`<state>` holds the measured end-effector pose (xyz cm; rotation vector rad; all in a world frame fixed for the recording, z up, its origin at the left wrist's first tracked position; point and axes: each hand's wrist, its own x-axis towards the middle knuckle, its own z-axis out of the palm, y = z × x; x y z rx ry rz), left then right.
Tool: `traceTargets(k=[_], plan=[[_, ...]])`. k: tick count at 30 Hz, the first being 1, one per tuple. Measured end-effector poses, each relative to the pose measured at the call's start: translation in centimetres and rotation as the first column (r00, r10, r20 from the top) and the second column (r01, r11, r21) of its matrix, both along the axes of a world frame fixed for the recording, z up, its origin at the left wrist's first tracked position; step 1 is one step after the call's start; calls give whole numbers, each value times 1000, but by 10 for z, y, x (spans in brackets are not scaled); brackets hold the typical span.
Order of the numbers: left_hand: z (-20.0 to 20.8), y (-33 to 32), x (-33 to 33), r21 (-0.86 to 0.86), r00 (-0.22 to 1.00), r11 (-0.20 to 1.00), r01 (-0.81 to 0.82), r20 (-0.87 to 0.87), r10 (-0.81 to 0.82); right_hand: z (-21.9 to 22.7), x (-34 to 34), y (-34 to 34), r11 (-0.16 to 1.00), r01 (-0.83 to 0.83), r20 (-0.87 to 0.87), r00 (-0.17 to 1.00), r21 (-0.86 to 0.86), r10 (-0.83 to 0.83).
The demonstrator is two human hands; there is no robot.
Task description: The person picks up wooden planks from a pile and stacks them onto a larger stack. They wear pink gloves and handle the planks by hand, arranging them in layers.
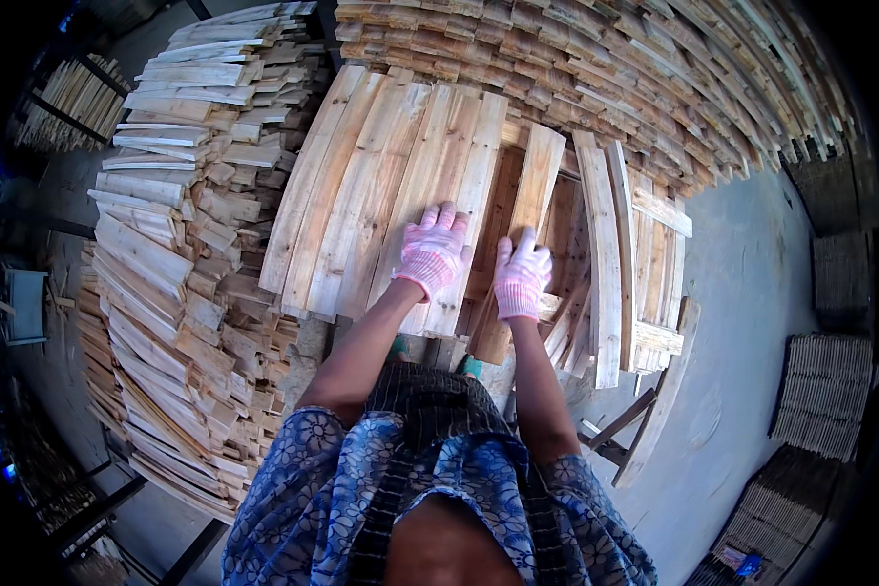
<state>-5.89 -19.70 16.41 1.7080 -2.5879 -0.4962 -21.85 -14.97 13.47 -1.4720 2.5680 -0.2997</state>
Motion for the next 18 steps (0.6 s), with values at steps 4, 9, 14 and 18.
traceTargets(k=[4,9,14,18], plan=[[8,-7,5,64,998,996,59,19,-61,-10,29,-25,990,-9,305,951,-140,52],[-10,-8,9,21,999,999,26,34,-27,37,-35,-34,853,-422,108,906,308,409],[7,19,-31,-56,984,997,-62,-171,52,69,-154,-4,937,138,-328,944,320,-27],[15,59,-102,144,903,971,188,-415,-114,34,-260,20,997,56,117,991,44,-61]])
